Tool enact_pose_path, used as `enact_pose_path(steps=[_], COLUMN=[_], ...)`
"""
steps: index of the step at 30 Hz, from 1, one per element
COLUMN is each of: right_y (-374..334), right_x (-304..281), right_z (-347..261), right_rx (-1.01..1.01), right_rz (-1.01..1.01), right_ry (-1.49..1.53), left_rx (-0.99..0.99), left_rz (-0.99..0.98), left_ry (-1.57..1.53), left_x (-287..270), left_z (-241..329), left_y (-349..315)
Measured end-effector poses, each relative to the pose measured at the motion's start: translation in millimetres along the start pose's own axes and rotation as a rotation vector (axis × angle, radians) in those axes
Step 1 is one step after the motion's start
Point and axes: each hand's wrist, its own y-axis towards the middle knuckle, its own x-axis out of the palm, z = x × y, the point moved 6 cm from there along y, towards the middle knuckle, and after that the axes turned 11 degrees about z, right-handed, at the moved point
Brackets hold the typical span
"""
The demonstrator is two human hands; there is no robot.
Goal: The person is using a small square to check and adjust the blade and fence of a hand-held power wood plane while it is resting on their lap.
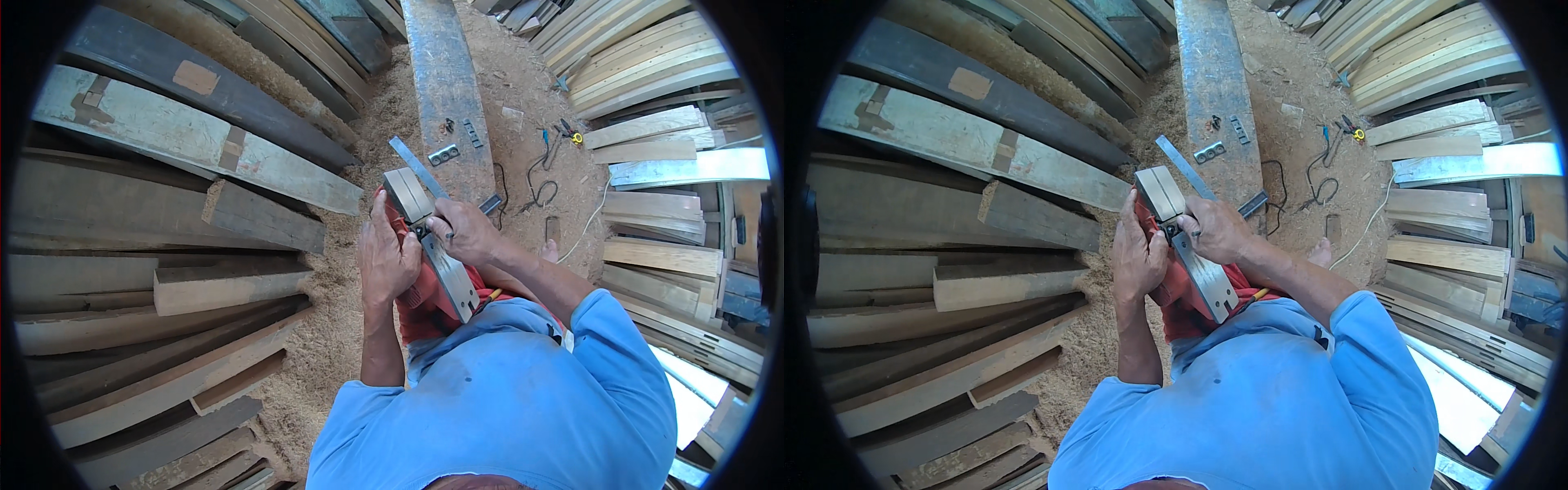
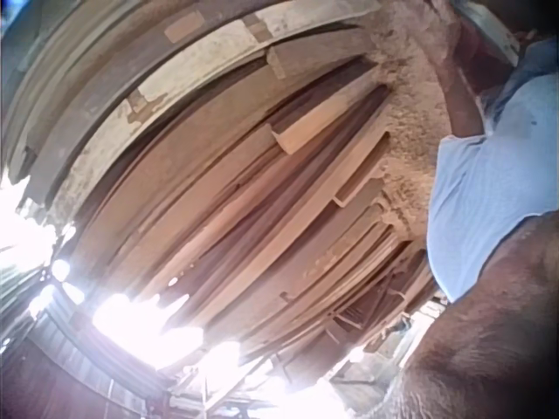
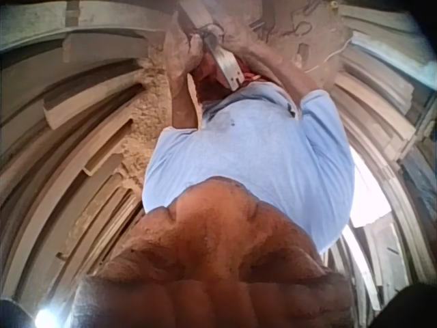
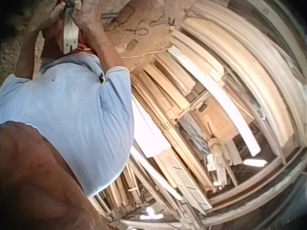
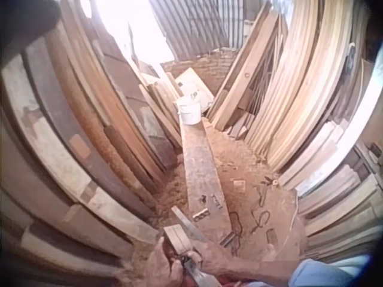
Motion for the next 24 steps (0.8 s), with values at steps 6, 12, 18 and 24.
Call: enact_pose_path(steps=[6, 12, 18, 24], right_y=[-8.2, -1.4, -16.7, -31.1], right_x=[5.4, 3.3, -8.3, -14.8], right_z=[13.4, 15.5, 2.2, -25.9], right_rx=[0.077, 0.099, -0.092, -0.507], right_rz=[0.132, 0.125, -0.045, 0.104], right_ry=[0.005, 0.024, 0.037, -0.128], left_rx=[0.035, 0.059, -0.022, -0.042], left_rz=[0.000, 0.021, 0.017, 0.036], left_ry=[-0.022, 0.012, -0.065, -0.050], left_x=[2.7, 6.5, 3.3, -1.2], left_z=[2.9, -2.1, -11.2, -11.2], left_y=[-4.0, 2.0, -1.6, -2.5])
